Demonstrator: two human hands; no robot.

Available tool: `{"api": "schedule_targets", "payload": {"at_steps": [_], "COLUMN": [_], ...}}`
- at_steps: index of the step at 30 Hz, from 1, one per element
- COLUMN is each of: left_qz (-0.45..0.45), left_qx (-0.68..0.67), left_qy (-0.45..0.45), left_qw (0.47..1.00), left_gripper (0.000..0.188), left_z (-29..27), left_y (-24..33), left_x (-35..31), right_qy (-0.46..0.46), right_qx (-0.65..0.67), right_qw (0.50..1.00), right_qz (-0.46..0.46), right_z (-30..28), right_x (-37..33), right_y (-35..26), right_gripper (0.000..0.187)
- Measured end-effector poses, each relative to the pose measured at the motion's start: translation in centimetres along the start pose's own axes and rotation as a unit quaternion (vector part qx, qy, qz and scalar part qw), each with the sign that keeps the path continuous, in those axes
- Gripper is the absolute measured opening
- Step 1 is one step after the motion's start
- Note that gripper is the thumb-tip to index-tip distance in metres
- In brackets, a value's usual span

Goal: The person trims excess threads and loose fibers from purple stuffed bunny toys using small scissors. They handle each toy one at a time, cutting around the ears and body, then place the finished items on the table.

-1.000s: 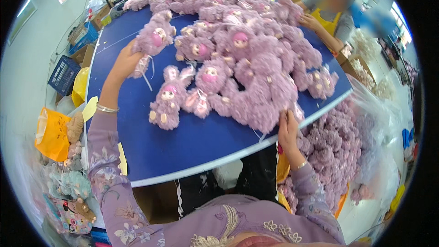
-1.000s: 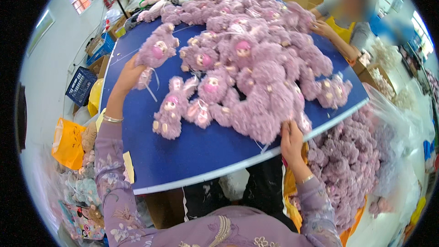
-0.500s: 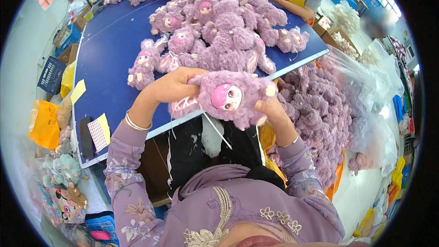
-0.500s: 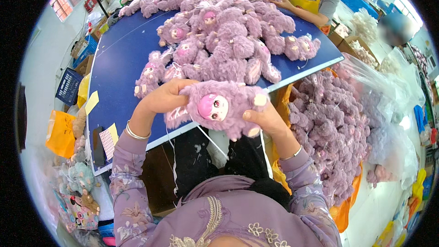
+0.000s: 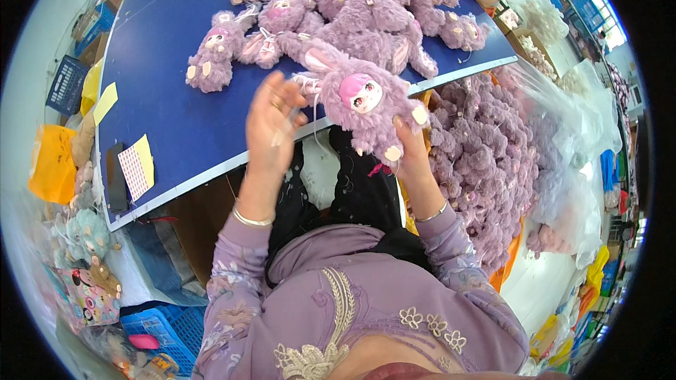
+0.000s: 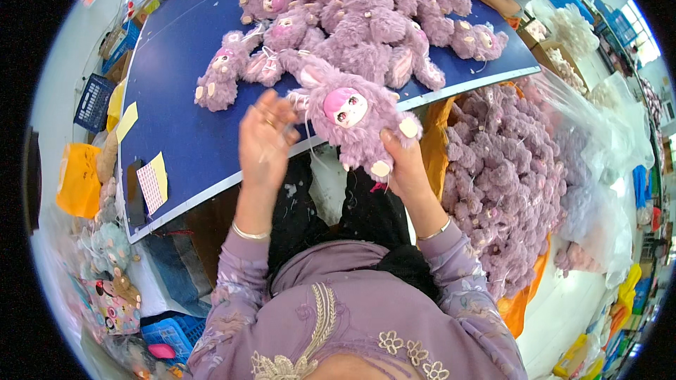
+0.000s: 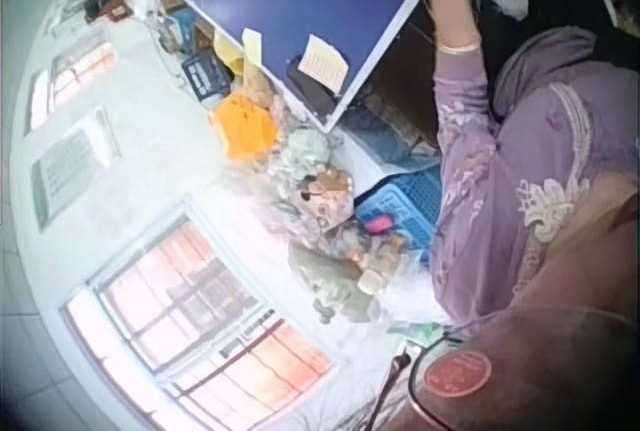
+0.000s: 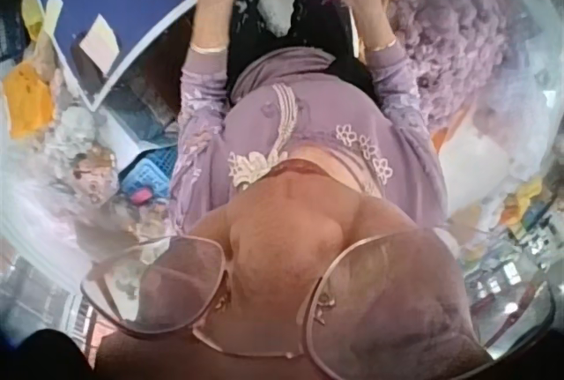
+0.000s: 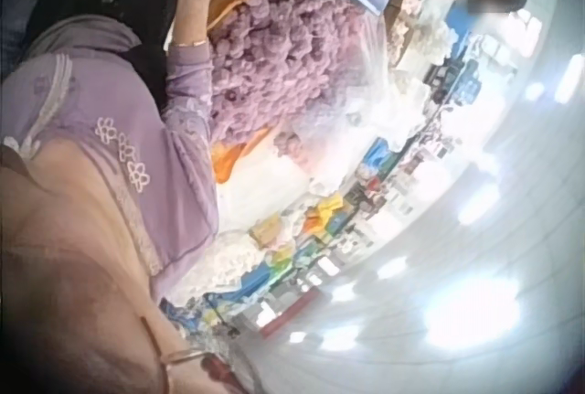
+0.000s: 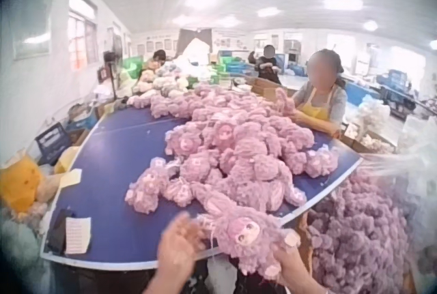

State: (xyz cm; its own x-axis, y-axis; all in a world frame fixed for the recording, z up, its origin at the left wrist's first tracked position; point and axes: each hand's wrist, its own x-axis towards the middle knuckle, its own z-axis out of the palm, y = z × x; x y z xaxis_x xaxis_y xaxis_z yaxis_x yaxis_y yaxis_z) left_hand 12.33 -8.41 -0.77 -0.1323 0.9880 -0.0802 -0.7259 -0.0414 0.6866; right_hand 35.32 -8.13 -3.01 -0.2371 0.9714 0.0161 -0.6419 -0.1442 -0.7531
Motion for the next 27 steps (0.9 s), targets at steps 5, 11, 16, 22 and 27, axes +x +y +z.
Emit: {"api": "schedule_targets", "payload": {"at_steps": [5, 11, 16, 22, 27], "left_qz": [-0.003, 0.026, -0.033, -0.119, -0.141], "left_qx": [0.118, 0.163, 0.271, 0.327, 0.385], "left_qy": [-0.036, -0.065, -0.127, -0.206, -0.238], "left_qw": [0.992, 0.984, 0.954, 0.915, 0.881], "left_gripper": [0.049, 0.06, 0.063, 0.064, 0.061], "left_z": [0.2, 0.8, 0.0, 0.5, -0.5], "left_y": [-4.4, -3.1, -1.6, -3.4, -5.8], "left_x": [-3.5, -3.4, -4.1, -4.7, -6.0], "right_qy": [-0.027, -0.12, -0.003, -0.084, -0.09], "right_qx": [0.018, -0.353, -0.431, -0.443, -0.55], "right_qw": [0.999, 0.91, 0.883, 0.892, 0.829], "right_qz": [0.022, 0.181, 0.184, -0.045, -0.037], "right_z": [0.6, -1.4, -1.4, 1.9, 2.0], "right_x": [-0.6, -1.1, -0.4, -1.2, -0.8], "right_y": [2.3, 2.2, -1.6, -3.7, -2.1], "right_gripper": [0.058, 0.042, 0.021, 0.009, 0.024]}}
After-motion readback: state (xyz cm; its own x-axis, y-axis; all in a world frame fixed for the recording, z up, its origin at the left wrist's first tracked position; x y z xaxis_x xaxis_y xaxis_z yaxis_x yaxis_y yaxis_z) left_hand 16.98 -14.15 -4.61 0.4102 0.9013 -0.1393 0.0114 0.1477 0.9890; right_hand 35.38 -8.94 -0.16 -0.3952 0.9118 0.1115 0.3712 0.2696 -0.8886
